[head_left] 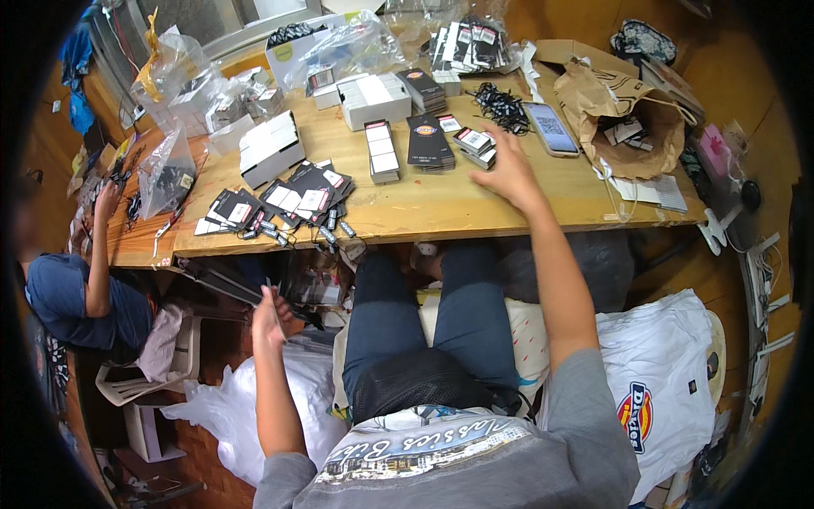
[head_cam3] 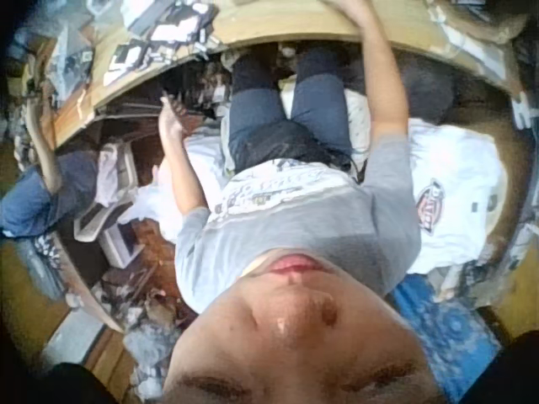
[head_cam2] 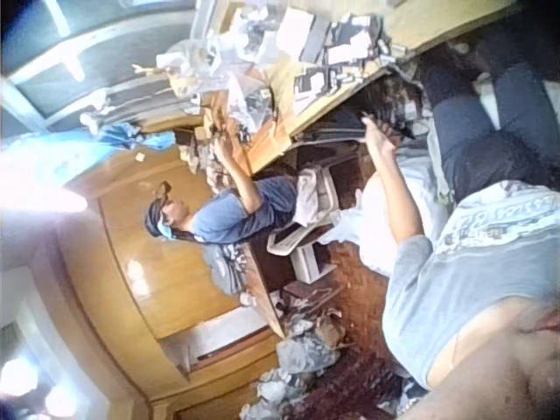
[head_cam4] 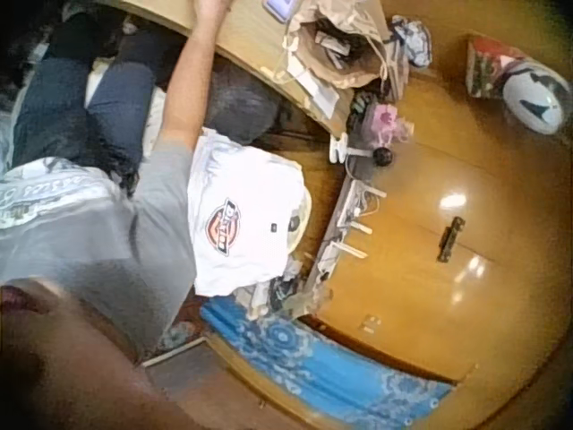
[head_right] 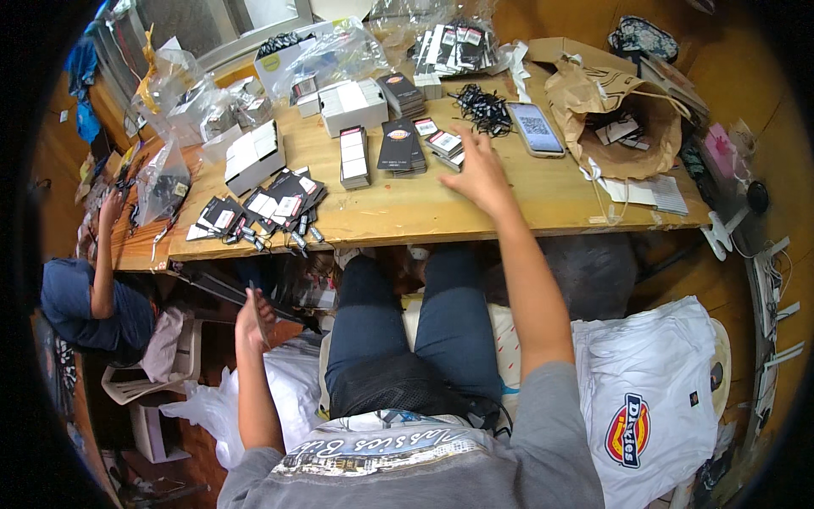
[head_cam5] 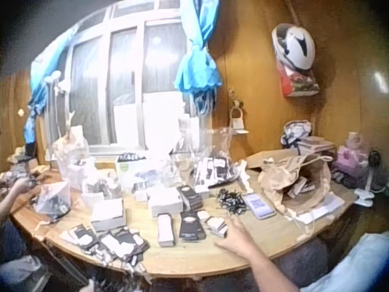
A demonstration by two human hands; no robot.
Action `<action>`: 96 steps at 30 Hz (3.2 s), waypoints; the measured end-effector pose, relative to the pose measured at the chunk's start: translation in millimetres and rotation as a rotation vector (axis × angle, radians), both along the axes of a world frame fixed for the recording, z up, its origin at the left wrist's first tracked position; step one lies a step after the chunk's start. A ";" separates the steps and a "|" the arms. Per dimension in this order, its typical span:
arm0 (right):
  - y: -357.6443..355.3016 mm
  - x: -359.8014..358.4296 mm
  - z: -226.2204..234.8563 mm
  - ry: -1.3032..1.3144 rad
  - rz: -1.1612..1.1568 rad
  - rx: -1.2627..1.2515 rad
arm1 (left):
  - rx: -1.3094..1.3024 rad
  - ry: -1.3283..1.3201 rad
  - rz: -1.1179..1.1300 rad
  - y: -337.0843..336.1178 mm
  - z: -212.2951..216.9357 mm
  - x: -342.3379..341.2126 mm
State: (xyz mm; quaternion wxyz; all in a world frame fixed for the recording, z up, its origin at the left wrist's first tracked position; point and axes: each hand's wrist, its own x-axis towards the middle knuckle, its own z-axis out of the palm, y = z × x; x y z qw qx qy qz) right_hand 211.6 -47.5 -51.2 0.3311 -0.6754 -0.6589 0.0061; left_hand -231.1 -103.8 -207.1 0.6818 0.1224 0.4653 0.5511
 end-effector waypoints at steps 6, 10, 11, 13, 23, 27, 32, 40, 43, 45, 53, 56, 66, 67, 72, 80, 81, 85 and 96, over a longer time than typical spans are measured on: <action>40.4 -15.3 -19.7 -0.115 -0.100 -0.083 | -0.029 -0.085 -0.055 -38.4 11.1 43.0; 30.4 -11.2 -28.3 -0.161 -0.104 0.008 | 0.092 -0.191 -0.252 -48.3 7.7 46.9; 21.9 -10.3 -28.9 -0.174 -0.122 -0.012 | 0.107 -0.193 -0.278 -49.9 3.1 47.9; 0.2 -12.2 -25.0 -0.209 -0.179 -0.044 | 0.098 -0.206 -0.278 -57.9 26.8 64.6; -48.2 -58.2 27.0 -0.193 0.077 0.331 | 0.502 0.465 -0.045 -29.9 125.7 15.2; -26.0 -143.2 31.6 0.172 0.657 0.112 | 0.206 1.777 0.230 30.2 153.1 -23.7; 39.7 -199.3 -6.7 0.097 0.545 -0.090 | 0.120 2.057 -0.211 71.4 154.8 -17.2; 20.2 -207.1 -21.5 -0.161 0.391 -0.173 | 0.464 2.187 -0.390 51.2 149.4 7.9; 12.7 -203.1 -27.5 -0.116 0.354 -0.140 | 0.562 2.215 -0.446 53.1 149.8 18.6; 9.3 -201.9 -32.0 -0.067 0.328 -0.118 | 0.546 2.235 -0.466 50.9 151.7 28.2; 23.5 -218.1 -4.4 -0.110 0.402 -0.021 | 0.570 2.152 -0.576 60.9 160.7 17.8; 57.3 -241.5 3.0 -0.324 0.552 0.239 | 0.651 2.025 -0.579 66.6 162.3 -2.7; 140.0 -276.6 10.4 -0.427 0.471 0.160 | 0.605 2.099 -0.449 51.8 162.1 11.3; 139.3 -270.1 13.6 -0.274 0.498 0.146 | 0.600 2.093 -0.466 54.4 162.1 13.8; 54.0 -202.0 10.0 0.161 0.664 -0.149 | 0.738 2.007 -0.571 75.6 154.9 12.9; 4.7 -188.9 -31.4 -0.007 0.500 -0.129 | 0.723 1.888 -0.902 112.0 178.4 32.9; 7.8 -197.0 -32.4 -0.008 0.507 -0.134 | 0.705 1.894 -0.924 117.6 177.4 33.2; 17.0 -209.7 -29.5 0.073 0.463 -0.146 | 0.635 1.655 -0.930 130.1 178.1 33.4; 72.9 -74.1 6.6 0.193 -0.158 -0.187 | 0.684 0.263 -0.479 47.9 190.3 55.1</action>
